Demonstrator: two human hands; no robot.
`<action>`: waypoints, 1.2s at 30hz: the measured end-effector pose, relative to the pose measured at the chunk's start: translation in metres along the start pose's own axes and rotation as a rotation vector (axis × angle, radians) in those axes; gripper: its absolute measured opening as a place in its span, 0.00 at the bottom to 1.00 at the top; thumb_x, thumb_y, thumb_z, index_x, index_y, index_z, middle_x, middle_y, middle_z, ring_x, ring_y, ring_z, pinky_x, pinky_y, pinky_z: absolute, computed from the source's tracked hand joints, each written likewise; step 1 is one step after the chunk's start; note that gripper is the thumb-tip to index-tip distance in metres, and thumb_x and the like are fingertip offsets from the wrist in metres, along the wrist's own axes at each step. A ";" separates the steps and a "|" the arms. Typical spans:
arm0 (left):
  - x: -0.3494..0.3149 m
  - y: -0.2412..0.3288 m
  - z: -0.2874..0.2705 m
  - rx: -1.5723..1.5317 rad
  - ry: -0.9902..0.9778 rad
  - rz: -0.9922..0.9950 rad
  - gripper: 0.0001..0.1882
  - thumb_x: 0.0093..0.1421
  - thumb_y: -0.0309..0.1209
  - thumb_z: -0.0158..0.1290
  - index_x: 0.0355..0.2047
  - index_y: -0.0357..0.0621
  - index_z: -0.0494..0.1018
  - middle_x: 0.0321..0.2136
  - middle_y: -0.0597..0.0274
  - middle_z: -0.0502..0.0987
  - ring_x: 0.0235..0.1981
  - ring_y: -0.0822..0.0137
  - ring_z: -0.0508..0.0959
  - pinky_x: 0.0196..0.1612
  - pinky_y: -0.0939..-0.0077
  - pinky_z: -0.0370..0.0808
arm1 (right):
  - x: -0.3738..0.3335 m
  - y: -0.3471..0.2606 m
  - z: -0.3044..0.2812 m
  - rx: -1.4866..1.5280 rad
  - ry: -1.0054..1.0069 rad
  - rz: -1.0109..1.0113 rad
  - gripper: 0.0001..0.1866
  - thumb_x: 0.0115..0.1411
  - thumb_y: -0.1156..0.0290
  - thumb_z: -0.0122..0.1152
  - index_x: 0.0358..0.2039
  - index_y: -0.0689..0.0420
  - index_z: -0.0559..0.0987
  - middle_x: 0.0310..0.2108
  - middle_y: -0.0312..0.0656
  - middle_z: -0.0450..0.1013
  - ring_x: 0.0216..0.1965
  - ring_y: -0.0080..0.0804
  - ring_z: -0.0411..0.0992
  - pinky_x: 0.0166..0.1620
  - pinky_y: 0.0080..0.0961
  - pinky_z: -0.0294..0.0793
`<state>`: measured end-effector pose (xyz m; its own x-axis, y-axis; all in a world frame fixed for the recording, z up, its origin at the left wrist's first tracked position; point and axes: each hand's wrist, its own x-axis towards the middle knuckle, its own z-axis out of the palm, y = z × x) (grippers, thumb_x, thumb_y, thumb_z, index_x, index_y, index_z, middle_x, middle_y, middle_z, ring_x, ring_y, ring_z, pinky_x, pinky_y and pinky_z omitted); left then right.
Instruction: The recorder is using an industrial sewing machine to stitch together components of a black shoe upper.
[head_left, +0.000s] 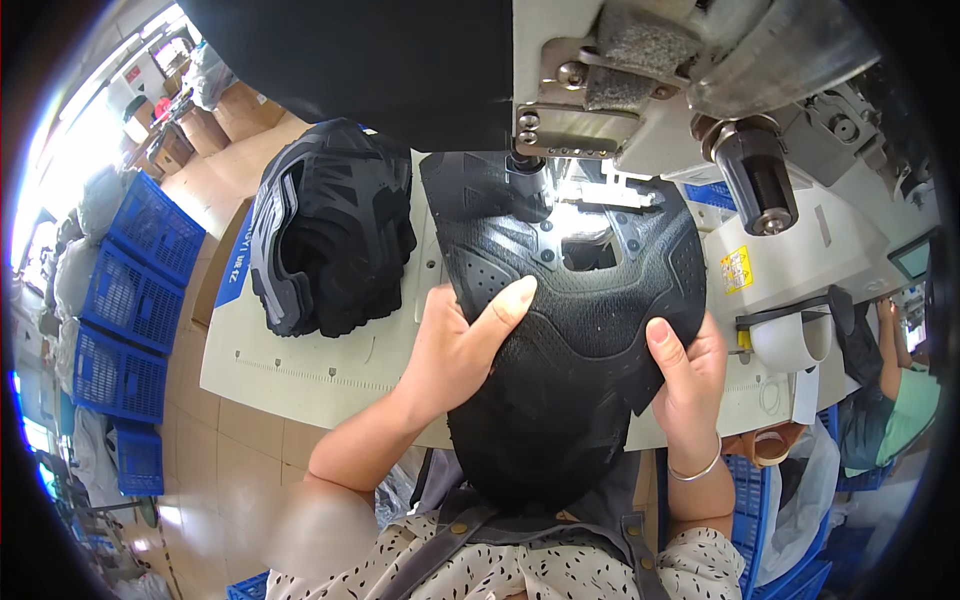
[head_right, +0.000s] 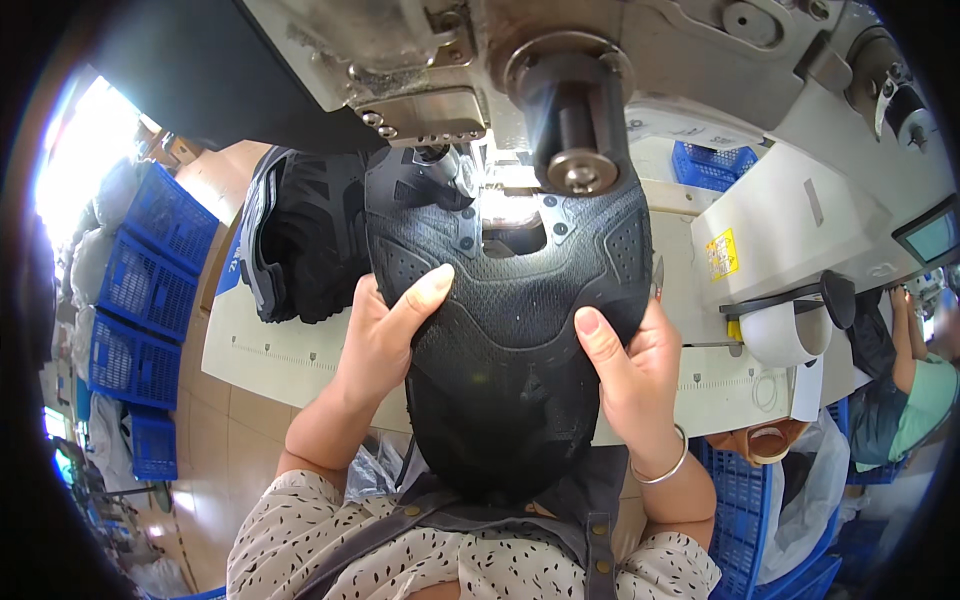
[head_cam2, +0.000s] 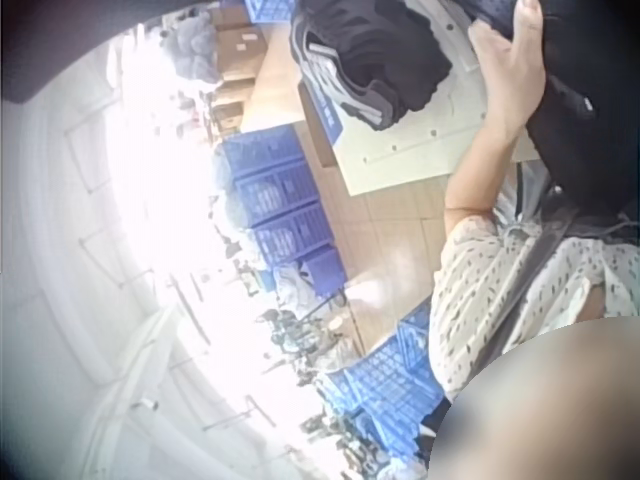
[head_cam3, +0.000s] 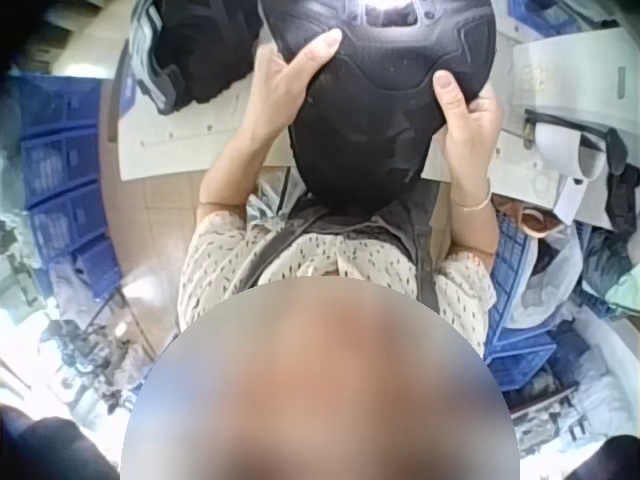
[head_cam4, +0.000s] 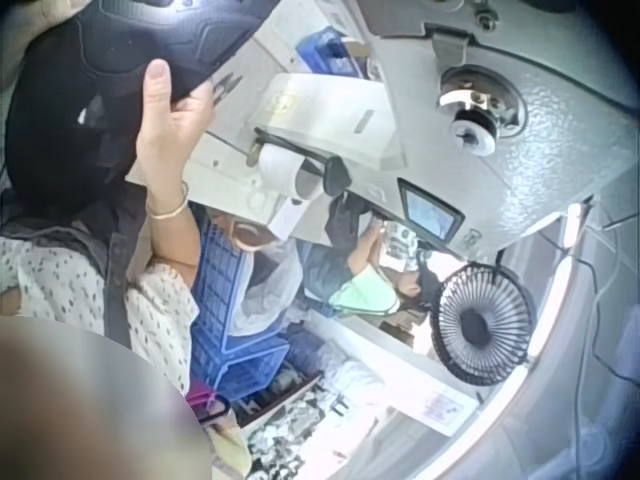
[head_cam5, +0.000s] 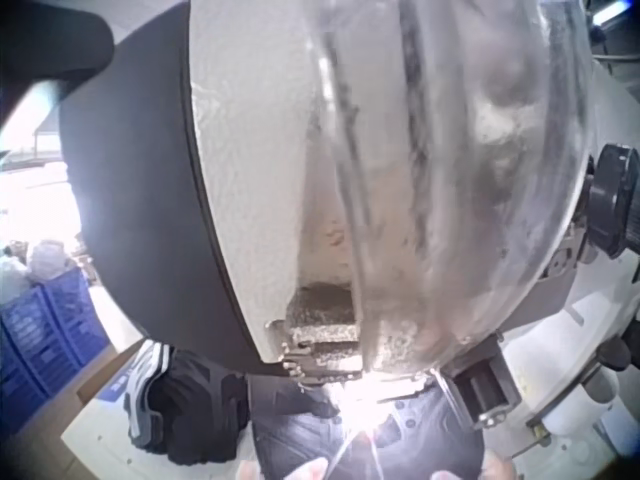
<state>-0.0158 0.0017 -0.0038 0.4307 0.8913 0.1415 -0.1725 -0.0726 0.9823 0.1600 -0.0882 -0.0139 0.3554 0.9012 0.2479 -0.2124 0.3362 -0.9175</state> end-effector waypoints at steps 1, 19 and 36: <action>0.004 0.000 -0.002 0.025 -0.048 0.022 0.12 0.60 0.28 0.47 0.22 0.33 0.70 0.16 0.76 0.67 0.19 0.85 0.62 0.20 0.85 0.62 | 0.005 0.000 0.000 -0.008 -0.005 -0.011 0.10 0.58 0.74 0.55 0.39 0.65 0.72 0.37 0.38 0.72 0.36 0.20 0.68 0.42 0.18 0.67; 0.040 0.007 -0.007 -0.198 0.005 -0.011 0.10 0.59 0.29 0.47 0.35 0.34 0.72 0.29 0.67 0.75 0.29 0.80 0.72 0.35 0.85 0.69 | 0.029 0.016 0.012 0.032 -0.055 -0.013 0.09 0.57 0.75 0.54 0.38 0.65 0.73 0.33 0.40 0.74 0.29 0.22 0.73 0.30 0.17 0.74; -0.022 -0.026 0.016 -0.085 -0.100 0.150 0.10 0.59 0.32 0.50 0.35 0.37 0.69 0.27 0.67 0.71 0.29 0.80 0.70 0.32 0.86 0.66 | 0.007 0.016 0.033 0.101 -0.120 0.211 0.07 0.56 0.74 0.56 0.26 0.65 0.76 0.20 0.37 0.73 0.16 0.20 0.70 0.20 0.14 0.69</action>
<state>-0.0068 -0.0234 -0.0302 0.4794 0.8244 0.3010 -0.3134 -0.1595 0.9361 0.1291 -0.0672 -0.0162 0.1844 0.9782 0.0952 -0.3621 0.1577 -0.9187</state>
